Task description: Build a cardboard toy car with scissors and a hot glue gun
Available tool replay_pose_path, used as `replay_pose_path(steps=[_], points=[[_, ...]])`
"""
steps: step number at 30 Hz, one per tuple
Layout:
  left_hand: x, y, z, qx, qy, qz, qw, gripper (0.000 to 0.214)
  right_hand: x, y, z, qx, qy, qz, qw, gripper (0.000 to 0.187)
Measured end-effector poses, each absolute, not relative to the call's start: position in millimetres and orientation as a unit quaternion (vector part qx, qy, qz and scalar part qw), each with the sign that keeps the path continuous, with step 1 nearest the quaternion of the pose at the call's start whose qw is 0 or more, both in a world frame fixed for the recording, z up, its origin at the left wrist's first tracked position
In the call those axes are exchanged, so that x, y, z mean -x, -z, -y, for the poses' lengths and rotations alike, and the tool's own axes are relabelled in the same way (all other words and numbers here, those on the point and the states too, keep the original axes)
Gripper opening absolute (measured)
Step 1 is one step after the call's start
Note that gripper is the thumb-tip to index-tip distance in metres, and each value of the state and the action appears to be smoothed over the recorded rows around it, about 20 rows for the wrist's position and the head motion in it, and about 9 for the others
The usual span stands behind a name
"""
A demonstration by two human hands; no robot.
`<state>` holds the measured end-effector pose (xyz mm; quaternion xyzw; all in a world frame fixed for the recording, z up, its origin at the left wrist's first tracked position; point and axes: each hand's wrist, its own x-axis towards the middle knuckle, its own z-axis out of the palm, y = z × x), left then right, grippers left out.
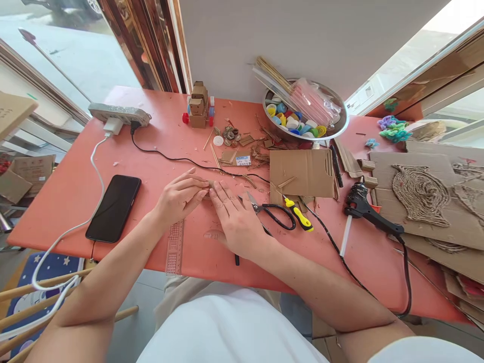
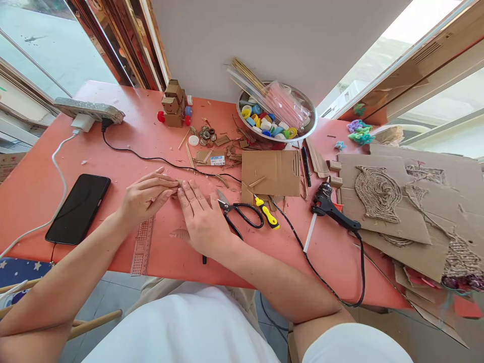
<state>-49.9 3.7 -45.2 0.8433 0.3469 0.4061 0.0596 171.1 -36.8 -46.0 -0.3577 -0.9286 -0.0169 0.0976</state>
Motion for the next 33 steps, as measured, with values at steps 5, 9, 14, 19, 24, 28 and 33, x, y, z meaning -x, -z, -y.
replay_pose_path(steps=[5, 9, 14, 19, 24, 28, 33], points=[[49.9, 43.4, -4.1, -0.845, -0.412, -0.337, 0.054, 0.020, -171.4, 47.1, 42.1, 0.365, 0.027, 0.926, 0.092, 0.077], [50.0, 43.1, -3.9, -0.848, -0.410, -0.332, 0.054, 0.019, -172.4, 47.8, 42.0, 0.360, 0.027, 0.927, 0.101, 0.076], [50.9, 46.2, -2.3, -0.844, -0.399, -0.352, 0.065, 0.020, -172.7, 47.8, 41.0, 0.361, 0.018, 0.927, 0.102, 0.076], [50.4, 45.0, -0.1, -0.846, -0.425, -0.320, 0.045, 0.018, -173.2, 47.5, 40.0, 0.364, 0.021, 0.925, 0.106, 0.073], [50.3, 42.0, -0.5, -0.846, -0.413, -0.332, 0.060, 0.020, -172.5, 47.1, 38.3, 0.370, 0.002, 0.922, 0.113, 0.076], [51.1, 41.8, -1.4, -0.850, -0.390, -0.350, 0.059, 0.026, -171.9, 47.4, 37.2, 0.368, 0.002, 0.923, 0.112, 0.076], [50.9, 42.6, -1.7, -0.847, -0.396, -0.349, 0.059, 0.026, -174.7, 45.2, 31.5, 0.364, -0.016, 0.924, 0.113, 0.073]])
